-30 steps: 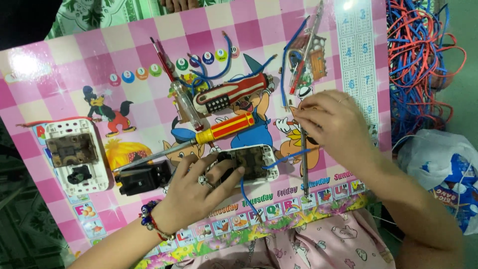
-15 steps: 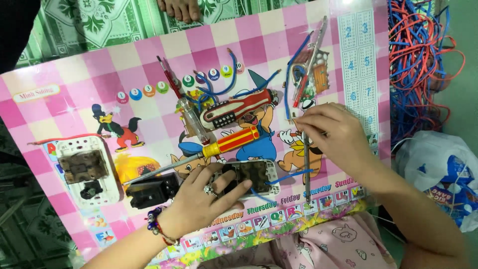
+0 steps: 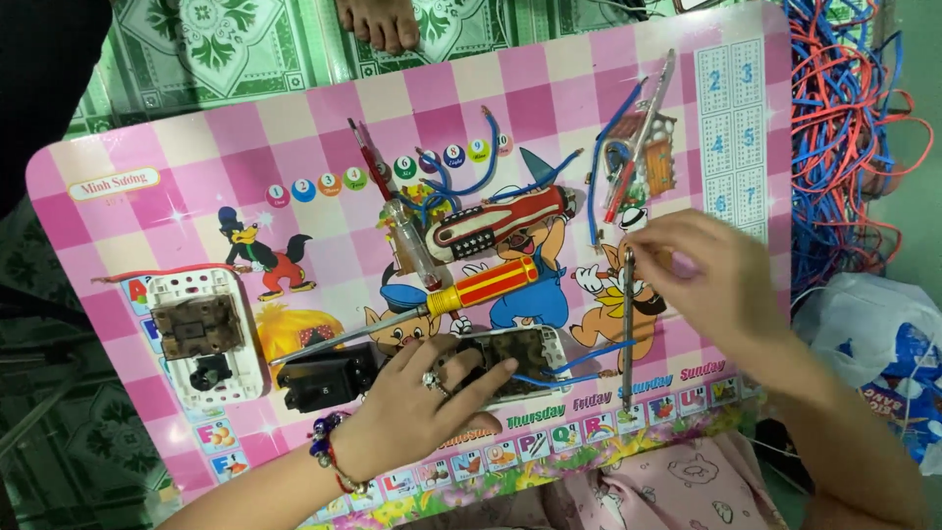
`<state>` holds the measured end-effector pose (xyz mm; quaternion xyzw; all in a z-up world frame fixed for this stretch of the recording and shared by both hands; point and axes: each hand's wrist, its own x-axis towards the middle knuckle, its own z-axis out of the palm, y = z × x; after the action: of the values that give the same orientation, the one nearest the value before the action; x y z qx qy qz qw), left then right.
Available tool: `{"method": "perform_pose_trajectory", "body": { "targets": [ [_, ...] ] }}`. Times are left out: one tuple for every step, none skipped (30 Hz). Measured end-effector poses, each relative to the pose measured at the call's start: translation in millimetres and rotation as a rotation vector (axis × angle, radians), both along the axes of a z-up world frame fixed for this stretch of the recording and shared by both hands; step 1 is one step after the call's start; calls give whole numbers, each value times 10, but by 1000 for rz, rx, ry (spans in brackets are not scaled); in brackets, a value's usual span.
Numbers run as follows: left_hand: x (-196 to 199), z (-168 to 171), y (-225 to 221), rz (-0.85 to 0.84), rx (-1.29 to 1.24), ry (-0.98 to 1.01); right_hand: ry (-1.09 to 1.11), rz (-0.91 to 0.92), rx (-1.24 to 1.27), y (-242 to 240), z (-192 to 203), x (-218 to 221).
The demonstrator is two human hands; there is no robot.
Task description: The person strips the insulation from a blue electrical wire using pliers and inserts the exposed end into a terminal on a white electrical switch. They then use a screwdriver to tighten the terminal screw to secure the wire connection.
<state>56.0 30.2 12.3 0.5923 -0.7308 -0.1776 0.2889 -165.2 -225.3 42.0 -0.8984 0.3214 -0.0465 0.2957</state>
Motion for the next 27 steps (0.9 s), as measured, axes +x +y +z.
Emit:
{"method": "perform_pose_trajectory", "body": {
  "targets": [
    [-9, 3, -6, 1, 1, 1, 1, 1, 1, -8, 72, 1],
    [-22, 13, -11, 18, 5, 22, 5, -39, 53, -15, 151, -3],
    [-25, 16, -34, 30, 2, 40, 4, -84, 98, -28, 232, -8],
    [-33, 24, -23, 27, -4, 37, 1, -86, 92, -19, 240, -33],
    [-49, 34, -19, 47, 1, 34, -41, -130, 180, -17, 262, -62],
    [-64, 46, -14, 67, 7, 32, -83, -174, 269, -15, 285, -92],
    [-62, 67, -19, 67, 2, 31, -85, -174, 264, -19, 292, -141],
    [-61, 86, -24, 75, 10, 51, -124, -219, 331, -25, 296, -189],
    [-56, 111, -22, 83, 22, 70, -165, -264, 403, -23, 294, -237],
    [-53, 132, -17, 81, 20, 67, -168, -264, 402, 0, 327, -236],
    [-49, 150, -21, 89, 25, 76, -188, -290, 434, 23, 367, -242],
    [-46, 167, -27, 96, 29, 84, -207, -314, 466, 46, 404, -248],
    [-52, 156, -18, 93, 29, 84, -208, -317, 466, 64, 385, -284],
    [-56, 143, -8, 94, 39, 79, -236, -317, 508, 84, 364, -317],
    [-55, 129, 1, 96, 48, 72, -265, -313, 550, 95, 338, -341],
    [-52, 143, 5, 96, 47, 71, -267, -313, 550, 105, 289, -374],
    [-51, 154, 0, 92, 45, 78, -286, -312, 602, 108, 247, -412],
    [-52, 166, -8, 89, 43, 85, -306, -311, 655, 108, 205, -449],
    [-56, 166, -5, 85, 41, 85, -307, -315, 653, 120, 190, -465],
    [-59, 166, -4, 87, 41, 85, -357, -324, 734, 130, 175, -478],
    [-62, 167, -3, 93, 40, 83, -408, -328, 817, 131, 157, -484],
    [-62, 168, -4, 92, 39, 82, -409, -328, 815, 137, 135, -509],
    [-63, 168, -3, 94, 37, 83, -414, -355, 817, 142, 112, -533],
    [-61, 167, 0, 97, 35, 84, -418, -382, 820, 149, 88, -554],
    [-63, 164, 1, 99, 35, 84, -417, -379, 820, 159, 86, -543],
    [-63, 160, 4, 102, 36, 68, -434, -360, 839, 170, 83, -529],
    [-62, 155, 8, 106, 39, 51, -451, -340, 859, 180, 77, -514]
  ]
}}
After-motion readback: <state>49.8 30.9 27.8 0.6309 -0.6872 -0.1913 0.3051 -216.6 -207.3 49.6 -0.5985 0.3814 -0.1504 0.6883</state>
